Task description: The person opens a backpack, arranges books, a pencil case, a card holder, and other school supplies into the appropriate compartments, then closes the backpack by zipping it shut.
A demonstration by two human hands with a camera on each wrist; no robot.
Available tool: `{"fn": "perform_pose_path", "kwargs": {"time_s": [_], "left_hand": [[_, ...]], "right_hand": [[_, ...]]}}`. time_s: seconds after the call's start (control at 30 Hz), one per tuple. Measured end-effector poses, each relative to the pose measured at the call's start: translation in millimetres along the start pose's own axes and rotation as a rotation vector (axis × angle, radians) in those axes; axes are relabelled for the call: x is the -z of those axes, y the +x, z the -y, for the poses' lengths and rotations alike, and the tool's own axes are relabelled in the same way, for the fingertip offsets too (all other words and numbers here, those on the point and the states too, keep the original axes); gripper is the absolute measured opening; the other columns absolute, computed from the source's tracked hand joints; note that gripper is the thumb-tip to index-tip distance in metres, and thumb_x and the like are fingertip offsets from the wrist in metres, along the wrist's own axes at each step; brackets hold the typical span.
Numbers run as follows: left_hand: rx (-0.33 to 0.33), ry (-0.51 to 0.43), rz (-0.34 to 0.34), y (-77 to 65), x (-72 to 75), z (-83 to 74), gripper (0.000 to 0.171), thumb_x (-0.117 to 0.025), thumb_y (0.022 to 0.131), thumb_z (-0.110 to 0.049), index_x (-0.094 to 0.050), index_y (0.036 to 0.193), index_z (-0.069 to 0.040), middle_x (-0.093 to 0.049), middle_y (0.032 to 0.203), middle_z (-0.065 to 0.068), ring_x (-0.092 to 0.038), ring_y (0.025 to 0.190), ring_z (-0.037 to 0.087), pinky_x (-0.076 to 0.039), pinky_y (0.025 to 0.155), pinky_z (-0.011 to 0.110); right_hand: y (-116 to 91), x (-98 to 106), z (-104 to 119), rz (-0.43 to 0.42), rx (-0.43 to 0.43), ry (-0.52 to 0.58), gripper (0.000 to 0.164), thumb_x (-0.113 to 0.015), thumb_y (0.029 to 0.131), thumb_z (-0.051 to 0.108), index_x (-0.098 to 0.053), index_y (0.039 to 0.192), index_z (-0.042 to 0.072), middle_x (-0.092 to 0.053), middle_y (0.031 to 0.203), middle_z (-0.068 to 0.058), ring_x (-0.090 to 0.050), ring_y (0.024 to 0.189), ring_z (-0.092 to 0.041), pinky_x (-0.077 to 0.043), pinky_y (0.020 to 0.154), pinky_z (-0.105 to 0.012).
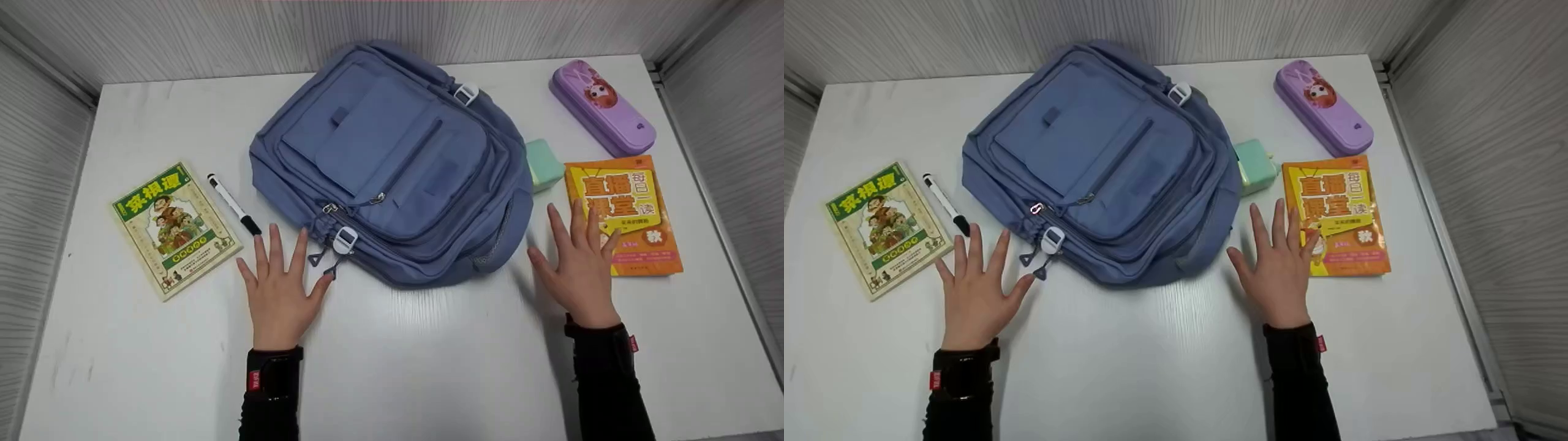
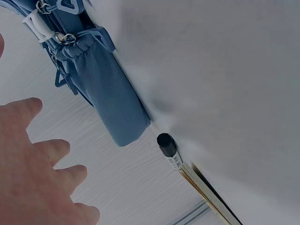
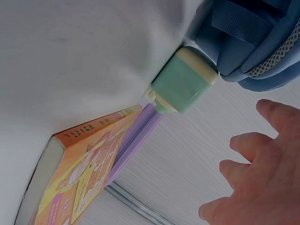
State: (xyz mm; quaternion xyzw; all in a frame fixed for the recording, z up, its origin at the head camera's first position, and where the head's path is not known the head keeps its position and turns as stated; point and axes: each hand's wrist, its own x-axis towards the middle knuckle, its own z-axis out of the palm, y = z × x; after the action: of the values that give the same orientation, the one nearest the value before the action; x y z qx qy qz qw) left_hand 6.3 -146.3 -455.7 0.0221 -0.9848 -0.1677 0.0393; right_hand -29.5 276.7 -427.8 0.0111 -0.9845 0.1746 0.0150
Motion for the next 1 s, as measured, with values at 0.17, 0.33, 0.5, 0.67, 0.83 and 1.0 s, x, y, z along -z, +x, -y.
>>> {"fn": "perform_pose_path", "kwargs": {"time_s": [0.17, 0.33, 0.5, 0.67, 0.83, 1.0], "left_hand": [[0.001, 0.006, -0.002, -1.1, 0.8, -1.2, 0.079, -0.066, 0.089, -0.050, -0.036, 0.155, -0.020, -0.018, 0.165, 0.023, -0.015, 0.152, 0.047, -0.009, 0.117, 0.073], [0.003, 0.004, 0.009, -0.5, 2.2, -4.9, 0.078, -0.068, 0.088, -0.049, -0.038, 0.154, -0.018, -0.019, 0.164, 0.024, -0.016, 0.152, 0.047, -0.009, 0.118, 0.073], [0.011, 0.000, 0.015, 0.3, 1.9, -9.6, 0.075, -0.069, 0.089, -0.045, -0.043, 0.151, -0.013, -0.031, 0.159, 0.027, -0.026, 0.149, 0.048, -0.014, 0.119, 0.070], [0.010, 0.003, -0.004, 3.3, 1.7, -13.3, 0.064, -0.069, 0.091, -0.037, -0.050, 0.145, -0.007, -0.045, 0.150, 0.028, -0.038, 0.142, 0.047, -0.022, 0.118, 0.067], [-0.015, -0.006, -0.032, 10.4, 3.7, -15.5, 0.058, -0.068, 0.092, -0.029, -0.052, 0.143, -0.004, -0.047, 0.148, 0.028, -0.040, 0.141, 0.046, -0.023, 0.117, 0.067], [-0.076, -0.020, -0.074, 25.3, 7.3, -12.6, 0.056, -0.069, 0.091, -0.016, -0.051, 0.144, -0.007, -0.044, 0.151, 0.027, -0.040, 0.141, 0.046, -0.023, 0.116, 0.069]], "right_hand": [[-1.4, 1.0, 0.5, 0.023, -0.009, 0.005, 0.073, -0.057, 0.097, 0.042, -0.024, 0.159, 0.021, -0.008, 0.168, -0.019, -0.002, 0.155, -0.044, 0.008, 0.115, -0.075], [-1.9, 1.0, -0.9, 0.022, -0.007, 0.010, 0.073, -0.058, 0.097, 0.041, -0.024, 0.159, 0.022, -0.008, 0.168, -0.020, -0.002, 0.155, -0.044, 0.009, 0.115, -0.074], [-4.1, 0.5, 1.1, 0.016, -0.002, 0.012, 0.073, -0.059, 0.096, 0.040, -0.026, 0.158, 0.021, -0.007, 0.168, -0.020, -0.002, 0.155, -0.045, 0.005, 0.115, -0.076], [-6.3, 0.8, 14.0, 0.000, 0.024, 0.029, 0.076, -0.064, 0.094, 0.038, -0.027, 0.158, 0.020, -0.004, 0.168, -0.021, -0.002, 0.155, -0.044, 0.004, 0.117, -0.073], [-12.8, -2.5, 40.7, -0.085, 0.155, 0.065, 0.080, -0.070, 0.088, 0.039, -0.034, 0.155, 0.017, -0.014, 0.165, -0.024, -0.010, 0.154, -0.045, 0.001, 0.117, -0.074], [-20.3, -11.5, 69.0, -0.153, 0.322, 0.109, 0.074, -0.055, 0.093, 0.060, -0.038, 0.154, 0.021, -0.024, 0.163, -0.025, -0.018, 0.153, -0.044, -0.006, 0.115, -0.076]]}}
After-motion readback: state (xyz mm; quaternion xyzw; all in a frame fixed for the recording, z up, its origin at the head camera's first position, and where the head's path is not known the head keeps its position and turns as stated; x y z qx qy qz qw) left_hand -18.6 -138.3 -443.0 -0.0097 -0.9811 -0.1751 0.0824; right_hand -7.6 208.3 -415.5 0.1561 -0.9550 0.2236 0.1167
